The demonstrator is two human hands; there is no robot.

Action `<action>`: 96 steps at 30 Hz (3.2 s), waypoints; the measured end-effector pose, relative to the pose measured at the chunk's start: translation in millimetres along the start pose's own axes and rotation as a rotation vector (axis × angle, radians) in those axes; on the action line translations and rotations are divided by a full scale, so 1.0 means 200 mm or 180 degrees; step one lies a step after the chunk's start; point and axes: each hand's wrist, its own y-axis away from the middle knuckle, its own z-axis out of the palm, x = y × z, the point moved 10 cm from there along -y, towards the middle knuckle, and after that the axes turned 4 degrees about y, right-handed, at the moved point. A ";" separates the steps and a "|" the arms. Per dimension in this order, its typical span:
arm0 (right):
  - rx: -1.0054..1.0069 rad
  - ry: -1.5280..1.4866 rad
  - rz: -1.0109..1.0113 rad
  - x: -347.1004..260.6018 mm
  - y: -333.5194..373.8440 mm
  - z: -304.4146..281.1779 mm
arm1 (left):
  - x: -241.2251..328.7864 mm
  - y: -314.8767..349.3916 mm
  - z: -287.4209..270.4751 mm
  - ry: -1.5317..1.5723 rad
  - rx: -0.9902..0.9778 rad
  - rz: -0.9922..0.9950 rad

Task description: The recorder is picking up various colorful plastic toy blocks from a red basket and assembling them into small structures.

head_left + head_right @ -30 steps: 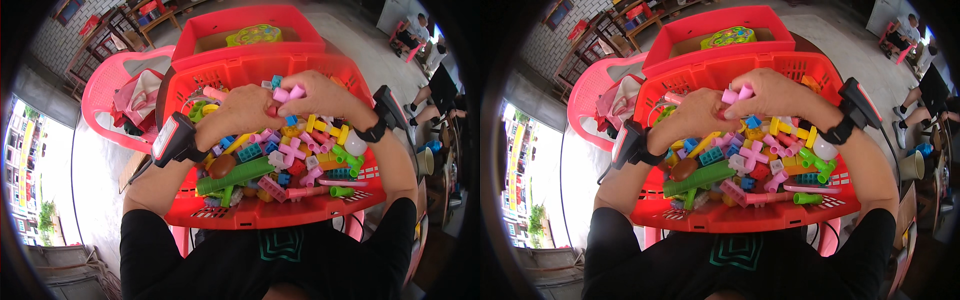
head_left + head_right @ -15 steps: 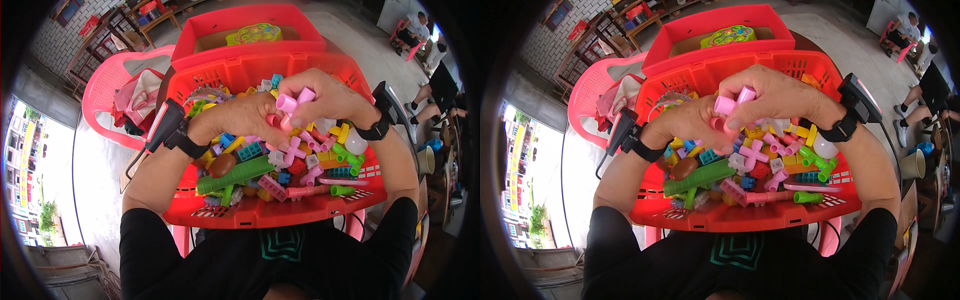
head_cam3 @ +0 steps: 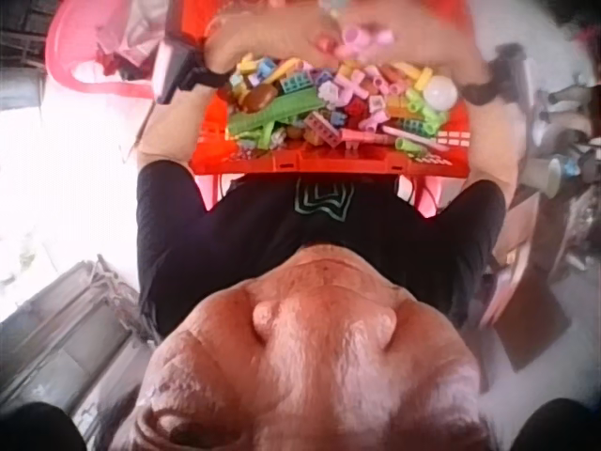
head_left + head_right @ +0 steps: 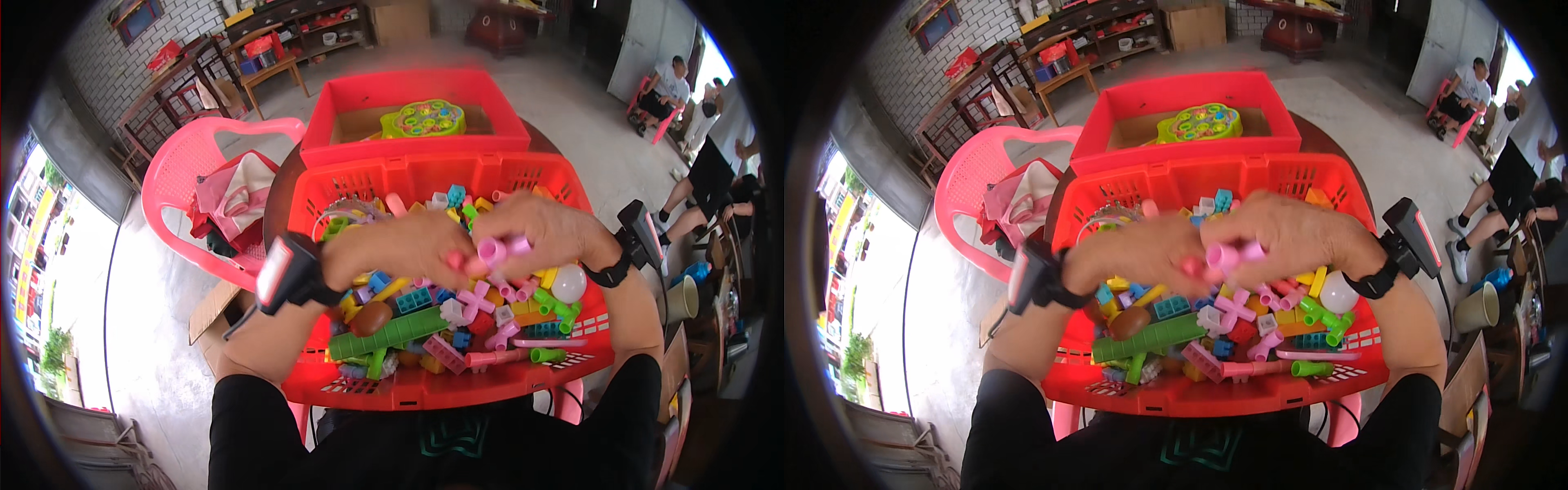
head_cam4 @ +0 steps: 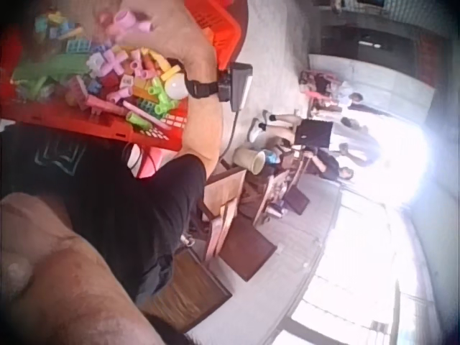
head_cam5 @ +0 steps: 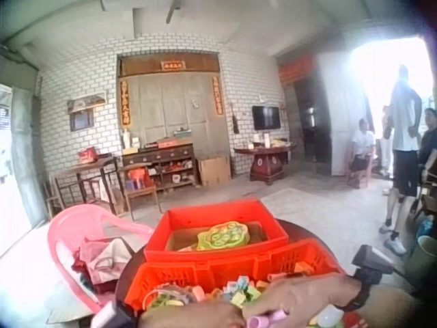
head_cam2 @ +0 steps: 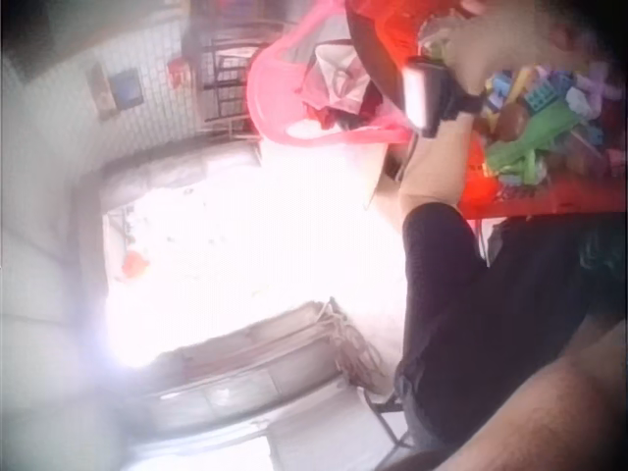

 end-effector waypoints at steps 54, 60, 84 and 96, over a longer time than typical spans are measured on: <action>-0.0020 0.0582 0.1211 0.42 0.01 0.14 | -0.42 0.10 -0.24 0.4839 0.2549 0.0810; 0.0063 0.1801 0.1020 0.50 0.09 0.11 | -0.46 0.07 -0.19 0.3830 0.2718 0.0058; -0.0423 0.1851 0.1150 0.43 0.06 0.23 | -0.15 -0.01 -0.05 -0.1502 0.1915 -0.0163; -0.1256 0.1288 0.1059 0.37 0.08 0.35 | -0.18 -0.08 0.11 -0.0771 0.0667 -0.0461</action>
